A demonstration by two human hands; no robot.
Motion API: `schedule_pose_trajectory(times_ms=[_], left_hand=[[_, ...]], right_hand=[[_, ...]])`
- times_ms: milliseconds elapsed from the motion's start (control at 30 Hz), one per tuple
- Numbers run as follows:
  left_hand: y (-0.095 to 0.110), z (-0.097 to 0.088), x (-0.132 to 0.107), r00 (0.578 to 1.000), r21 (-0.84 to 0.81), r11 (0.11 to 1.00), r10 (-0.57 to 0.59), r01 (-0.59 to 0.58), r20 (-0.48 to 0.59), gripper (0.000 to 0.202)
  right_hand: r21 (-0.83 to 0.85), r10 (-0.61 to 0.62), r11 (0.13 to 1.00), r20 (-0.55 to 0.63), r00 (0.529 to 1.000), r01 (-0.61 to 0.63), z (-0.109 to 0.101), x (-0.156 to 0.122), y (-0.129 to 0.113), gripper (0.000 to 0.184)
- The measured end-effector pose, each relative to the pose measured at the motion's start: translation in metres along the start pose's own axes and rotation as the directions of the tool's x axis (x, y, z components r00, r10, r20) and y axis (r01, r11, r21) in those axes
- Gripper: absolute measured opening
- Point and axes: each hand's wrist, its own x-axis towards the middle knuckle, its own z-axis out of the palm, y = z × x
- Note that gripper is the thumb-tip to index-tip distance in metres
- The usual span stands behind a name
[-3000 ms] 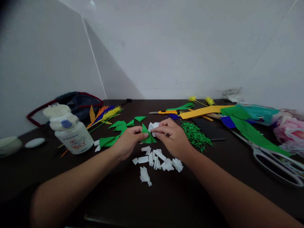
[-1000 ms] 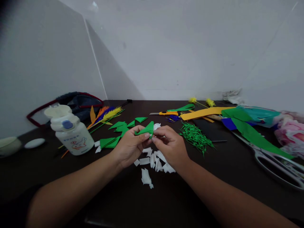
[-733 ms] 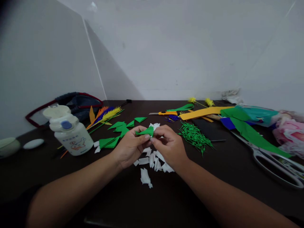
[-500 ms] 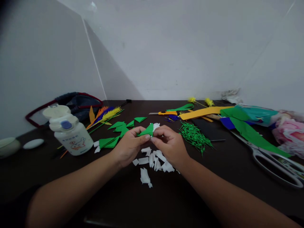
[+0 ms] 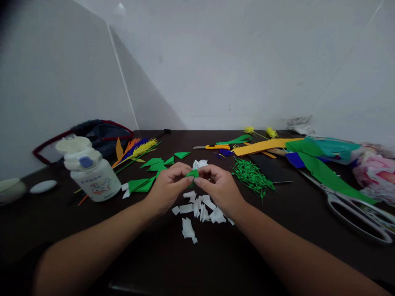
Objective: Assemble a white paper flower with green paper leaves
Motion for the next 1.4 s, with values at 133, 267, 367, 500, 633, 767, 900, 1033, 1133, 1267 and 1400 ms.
schedule_pose_trajectory(times_ms=[133, 267, 367, 500, 633, 767, 900, 1033, 1133, 1267, 1400], left_hand=[[-0.003, 0.001, 0.000, 1.000, 0.040, 0.999, 0.008, -0.008, -0.006, 0.010], [-0.003, 0.002, -0.001, 0.998, 0.144, 0.987, 0.069, -0.066, -0.013, 0.013], [-0.002, 0.003, -0.001, 0.991, 0.236, 0.963, 0.132, -0.128, -0.003, 0.013], [-0.004, 0.004, -0.001, 0.990, 0.305, 0.942, 0.142, -0.142, 0.021, 0.009], [-0.006, 0.004, -0.001, 0.990, 0.320, 0.937, 0.134, -0.137, 0.032, 0.008], [-0.007, 0.005, -0.001, 0.991, 0.287, 0.949, 0.124, -0.131, 0.042, 0.009], [-0.007, 0.006, 0.000, 0.991, 0.219, 0.967, 0.122, -0.131, 0.055, 0.009], [-0.004, 0.005, -0.001, 0.991, 0.140, 0.983, 0.108, -0.119, 0.084, 0.009], [-0.001, 0.005, -0.001, 0.987, 0.107, 0.989, 0.092, -0.106, 0.129, 0.011], [0.001, 0.007, -0.002, 0.988, 0.083, 0.992, 0.085, -0.097, 0.130, 0.012], [0.001, 0.008, -0.002, 0.994, 0.018, 0.998, 0.054, -0.056, 0.097, 0.010]], right_hand=[[-0.117, -0.060, 0.991, 0.011, 0.998, 0.061, -0.003, 0.001, -0.004, 0.009], [-0.284, -0.095, 0.954, 0.028, 0.995, 0.099, -0.006, 0.001, -0.010, 0.011], [-0.354, -0.089, 0.931, 0.015, 0.996, 0.089, -0.007, 0.002, -0.011, 0.012], [-0.396, -0.048, 0.918, -0.023, 0.999, 0.035, -0.007, 0.002, -0.010, 0.010], [-0.312, 0.013, 0.950, -0.045, 0.999, -0.027, -0.007, 0.002, -0.007, 0.007], [-0.109, 0.075, 0.991, -0.055, 0.996, -0.081, -0.007, 0.002, -0.004, 0.006], [0.115, 0.130, 0.985, -0.040, 0.991, -0.125, -0.004, 0.003, -0.004, 0.013], [0.298, 0.174, 0.939, 0.025, 0.984, -0.173, -0.001, 0.002, -0.006, 0.017], [0.400, 0.187, 0.896, 0.052, 0.981, -0.192, 0.002, 0.001, -0.007, 0.020], [0.504, 0.230, 0.830, 0.080, 0.970, -0.238, 0.010, -0.003, -0.008, 0.022], [0.570, 0.228, 0.787, 0.085, 0.970, -0.235, 0.014, -0.004, -0.010, 0.021]])
